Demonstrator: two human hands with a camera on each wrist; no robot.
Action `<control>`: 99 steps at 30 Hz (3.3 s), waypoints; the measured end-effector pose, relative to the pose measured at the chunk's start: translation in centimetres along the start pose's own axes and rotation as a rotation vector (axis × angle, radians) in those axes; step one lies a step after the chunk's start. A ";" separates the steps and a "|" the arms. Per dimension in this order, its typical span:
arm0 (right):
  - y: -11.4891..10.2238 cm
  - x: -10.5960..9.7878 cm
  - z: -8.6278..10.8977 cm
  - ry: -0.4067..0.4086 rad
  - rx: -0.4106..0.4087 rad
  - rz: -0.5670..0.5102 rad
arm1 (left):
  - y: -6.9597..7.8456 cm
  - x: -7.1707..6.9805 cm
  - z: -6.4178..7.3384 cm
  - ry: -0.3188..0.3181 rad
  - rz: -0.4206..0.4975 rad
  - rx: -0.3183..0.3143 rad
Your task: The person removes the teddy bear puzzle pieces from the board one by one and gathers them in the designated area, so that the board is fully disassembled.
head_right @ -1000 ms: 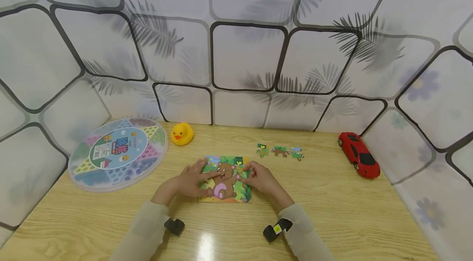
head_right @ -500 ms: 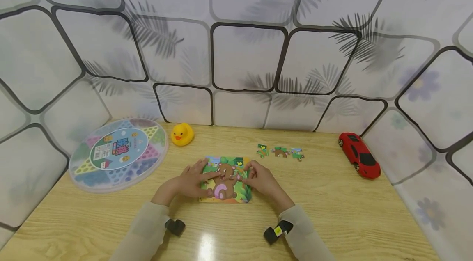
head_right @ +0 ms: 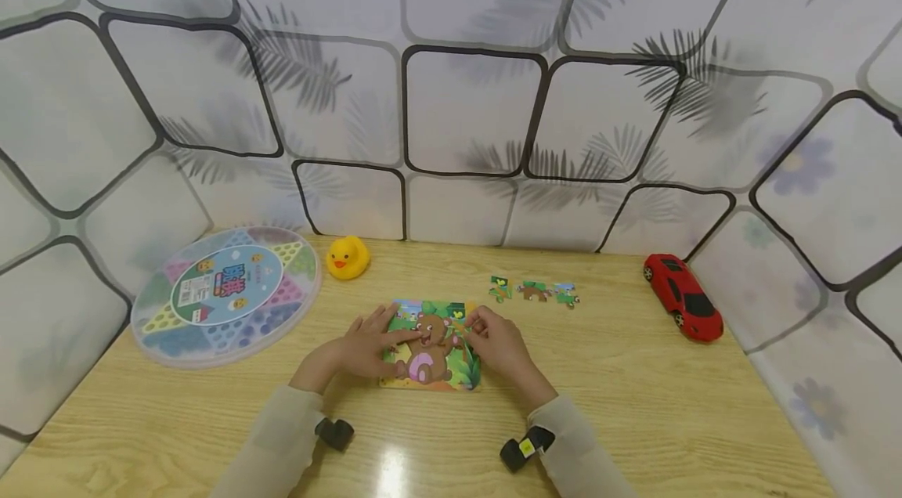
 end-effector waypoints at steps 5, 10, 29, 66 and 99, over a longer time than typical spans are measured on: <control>-0.1 0.0 0.0 0.000 0.023 -0.001 | 0.0 0.1 0.1 -0.003 -0.001 0.001; -0.3 0.1 0.1 -0.018 0.029 -0.035 | 0.0 0.1 0.1 0.001 -0.001 0.007; -0.4 0.3 0.3 -0.011 0.026 -0.071 | 0.0 0.0 0.0 -0.002 -0.016 0.000; 5.2 -3.4 0.2 -0.084 0.148 -0.433 | 0.0 0.0 0.0 -0.004 -0.017 0.000; 16.8 -16.8 1.6 0.356 0.427 -0.408 | 0.3 -0.1 0.2 -0.001 0.004 0.003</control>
Point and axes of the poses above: each hand's wrist, its own z-axis away from the middle knuckle, its own x-axis out of the palm, y = z × x, the point moved 7 cm from there along -z, towards the middle knuckle
